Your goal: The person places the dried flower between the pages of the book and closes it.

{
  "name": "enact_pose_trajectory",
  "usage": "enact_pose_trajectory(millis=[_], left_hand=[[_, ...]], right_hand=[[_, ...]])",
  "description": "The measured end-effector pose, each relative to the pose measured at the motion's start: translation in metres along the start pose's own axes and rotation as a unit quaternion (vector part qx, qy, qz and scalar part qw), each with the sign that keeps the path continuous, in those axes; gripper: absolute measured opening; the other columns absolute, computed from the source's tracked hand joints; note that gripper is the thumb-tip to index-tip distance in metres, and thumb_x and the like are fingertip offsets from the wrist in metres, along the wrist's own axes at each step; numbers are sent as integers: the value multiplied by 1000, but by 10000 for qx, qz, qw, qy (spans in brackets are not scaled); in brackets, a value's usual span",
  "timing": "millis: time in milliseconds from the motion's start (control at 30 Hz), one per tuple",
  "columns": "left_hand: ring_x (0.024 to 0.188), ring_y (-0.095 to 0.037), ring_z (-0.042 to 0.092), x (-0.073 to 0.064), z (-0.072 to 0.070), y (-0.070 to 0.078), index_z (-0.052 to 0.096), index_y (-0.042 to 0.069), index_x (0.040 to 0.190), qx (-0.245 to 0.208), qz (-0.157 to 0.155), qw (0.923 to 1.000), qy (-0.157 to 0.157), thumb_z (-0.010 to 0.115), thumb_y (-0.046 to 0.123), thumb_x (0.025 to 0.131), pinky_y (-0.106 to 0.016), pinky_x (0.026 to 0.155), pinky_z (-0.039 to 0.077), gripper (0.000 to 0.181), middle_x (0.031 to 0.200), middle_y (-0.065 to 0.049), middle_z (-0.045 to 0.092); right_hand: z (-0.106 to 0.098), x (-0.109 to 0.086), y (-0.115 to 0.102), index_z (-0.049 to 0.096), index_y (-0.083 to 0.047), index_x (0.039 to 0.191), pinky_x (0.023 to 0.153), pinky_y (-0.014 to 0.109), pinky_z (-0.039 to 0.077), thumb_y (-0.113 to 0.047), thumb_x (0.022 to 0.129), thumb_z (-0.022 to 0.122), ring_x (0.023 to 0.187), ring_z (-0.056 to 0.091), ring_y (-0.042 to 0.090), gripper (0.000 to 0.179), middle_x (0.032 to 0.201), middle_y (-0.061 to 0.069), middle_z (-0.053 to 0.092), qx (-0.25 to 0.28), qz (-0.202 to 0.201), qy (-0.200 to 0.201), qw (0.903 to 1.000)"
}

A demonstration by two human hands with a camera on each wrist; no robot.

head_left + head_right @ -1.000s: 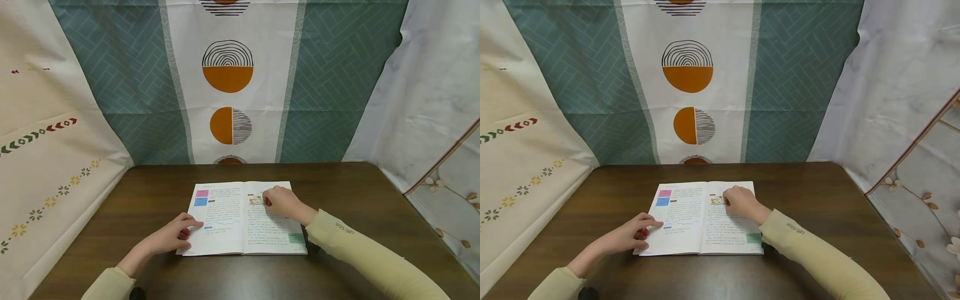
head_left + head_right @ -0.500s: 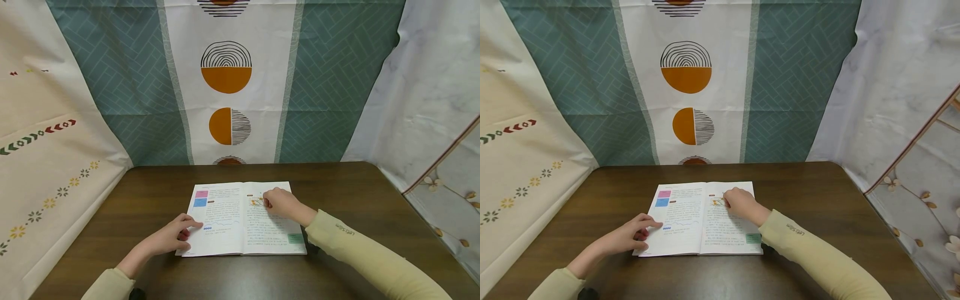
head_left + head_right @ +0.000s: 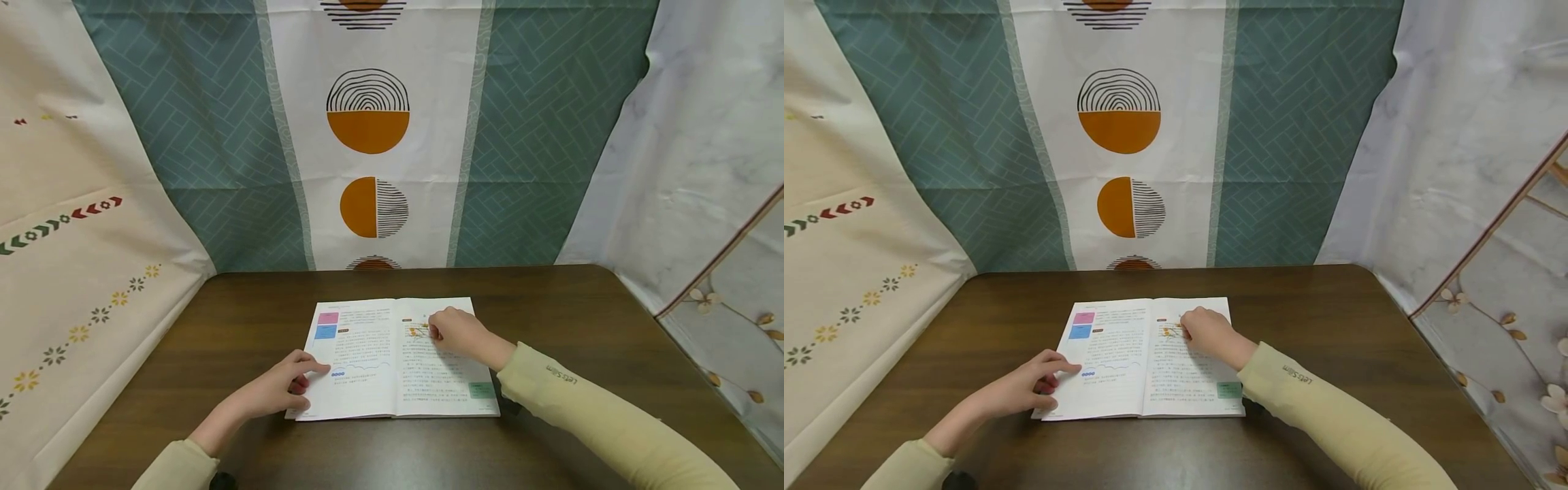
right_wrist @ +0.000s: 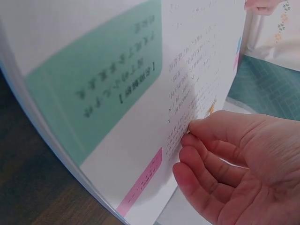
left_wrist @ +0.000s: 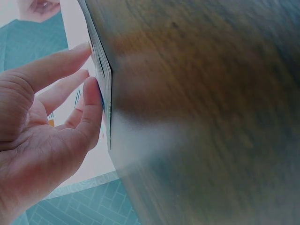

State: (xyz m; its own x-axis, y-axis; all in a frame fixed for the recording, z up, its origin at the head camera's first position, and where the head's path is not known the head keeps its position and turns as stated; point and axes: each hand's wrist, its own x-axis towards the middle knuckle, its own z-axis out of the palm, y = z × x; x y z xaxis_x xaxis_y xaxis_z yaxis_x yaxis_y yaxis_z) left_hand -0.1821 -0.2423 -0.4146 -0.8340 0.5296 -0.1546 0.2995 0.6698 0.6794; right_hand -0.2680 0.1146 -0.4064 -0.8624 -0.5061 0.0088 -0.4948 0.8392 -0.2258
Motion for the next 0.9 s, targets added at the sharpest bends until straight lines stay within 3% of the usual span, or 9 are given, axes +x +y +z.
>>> enact_pose_trajectory(millis=[300, 433, 733, 900], left_hand=[[93, -20, 49, 0, 0, 0, 58, 5, 136, -63, -30, 10000, -40, 77, 5, 82, -23, 78, 50, 57, 123, -16, 44], [94, -20, 49, 0, 1, 0, 58, 5, 136, -55, -47, 10000, -21, 76, 5, 82, -23, 78, 50, 57, 123, -15, 44], [94, -21, 49, 0, 1, 0, 58, 5, 136, -101, -37, 9999, -9, 76, 4, 82, -23, 78, 50, 57, 123, -15, 44], [94, -20, 49, 0, 1, -1, 58, 5, 137, -74, -70, 9999, -6, 76, 5, 82, -23, 78, 50, 58, 123, -15, 44]], right_hand=[[-3, -4, 2, 64, -15, 75, 64, 27, 39, -19, 81, 81, 65, 48, 11, 19, 65, -4, 54, 159, 91, -117, 9998], [-1, -9, 2, 67, -14, 81, 63, 27, 38, -22, 80, 82, 68, 47, 11, 17, 68, -5, 54, -45, -9, 56, 10000], [2, -30, 4, 74, -14, 106, 70, 32, 53, -32, 78, 83, 85, 57, 12, 35, 98, -1, 68, -381, 180, 309, 9986], [0, -43, 11, 71, -9, 115, 73, 35, 55, -33, 79, 82, 96, 61, 18, 45, 112, 6, 67, -264, 286, 475, 9981]])
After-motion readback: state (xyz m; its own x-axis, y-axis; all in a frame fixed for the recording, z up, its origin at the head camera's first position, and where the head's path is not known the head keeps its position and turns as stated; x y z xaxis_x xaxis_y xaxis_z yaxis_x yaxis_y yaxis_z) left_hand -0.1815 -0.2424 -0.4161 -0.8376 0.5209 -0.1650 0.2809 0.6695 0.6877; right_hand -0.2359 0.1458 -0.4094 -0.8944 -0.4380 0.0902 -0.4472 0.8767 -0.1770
